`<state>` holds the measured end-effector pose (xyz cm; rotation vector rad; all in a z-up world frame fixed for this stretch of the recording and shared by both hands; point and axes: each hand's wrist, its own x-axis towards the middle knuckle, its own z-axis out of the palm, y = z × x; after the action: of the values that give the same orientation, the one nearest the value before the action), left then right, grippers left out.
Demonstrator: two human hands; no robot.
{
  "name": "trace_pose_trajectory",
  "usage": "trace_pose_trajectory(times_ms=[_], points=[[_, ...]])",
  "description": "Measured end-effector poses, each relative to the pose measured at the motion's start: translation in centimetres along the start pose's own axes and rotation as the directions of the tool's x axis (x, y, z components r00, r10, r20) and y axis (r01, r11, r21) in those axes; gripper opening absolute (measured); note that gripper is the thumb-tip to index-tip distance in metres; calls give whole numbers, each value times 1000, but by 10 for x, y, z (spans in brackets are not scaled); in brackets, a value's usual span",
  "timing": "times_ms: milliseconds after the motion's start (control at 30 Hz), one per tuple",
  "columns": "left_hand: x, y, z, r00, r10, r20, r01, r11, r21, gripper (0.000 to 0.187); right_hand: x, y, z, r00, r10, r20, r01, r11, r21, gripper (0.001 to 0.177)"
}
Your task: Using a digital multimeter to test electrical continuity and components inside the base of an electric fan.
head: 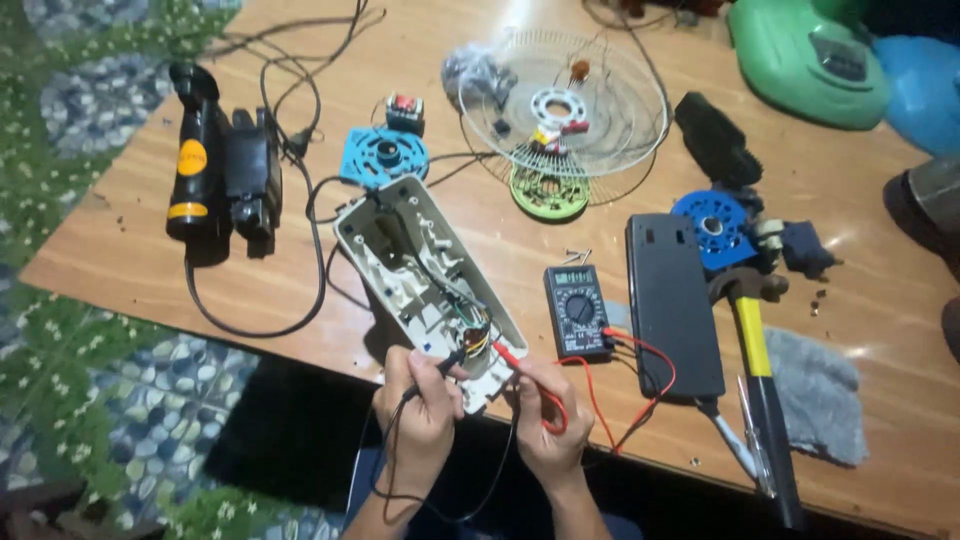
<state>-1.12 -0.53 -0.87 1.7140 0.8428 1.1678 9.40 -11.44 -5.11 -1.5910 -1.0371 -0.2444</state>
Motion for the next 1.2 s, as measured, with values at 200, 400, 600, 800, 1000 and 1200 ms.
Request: trace_pose_trajectory(times_ms=[200, 400, 600, 800, 1000, 1200], points=[[-2, -5, 1, 997, -70, 22, 70, 997, -34, 28, -2, 0, 1, 1000, -8, -20, 8, 1000, -1, 20], [-1, -10, 4, 989, -149, -13, 149, 989, 17, 29, -3, 3, 4, 1000, 16, -12, -16, 1000, -12, 20], [-4, -12, 2, 989, -149, 5, 149, 988, -37, 30, -7, 5, 3, 999, 25, -20, -25, 1000, -13, 20], [0, -9, 3, 987, -159, -3, 159, 986, -43, 30, -5, 7, 4, 1000, 25, 7, -25, 999, 31, 23], [2, -9, 2, 983, -181, 22, 182, 983, -32, 28, -4, 3, 5, 990, 131, 45, -136, 983, 125, 23], [2, -11, 2, 978, -205, 34, 206, 978, -24, 29, -5, 5, 4, 988, 141, 66, -147, 985, 93, 23]])
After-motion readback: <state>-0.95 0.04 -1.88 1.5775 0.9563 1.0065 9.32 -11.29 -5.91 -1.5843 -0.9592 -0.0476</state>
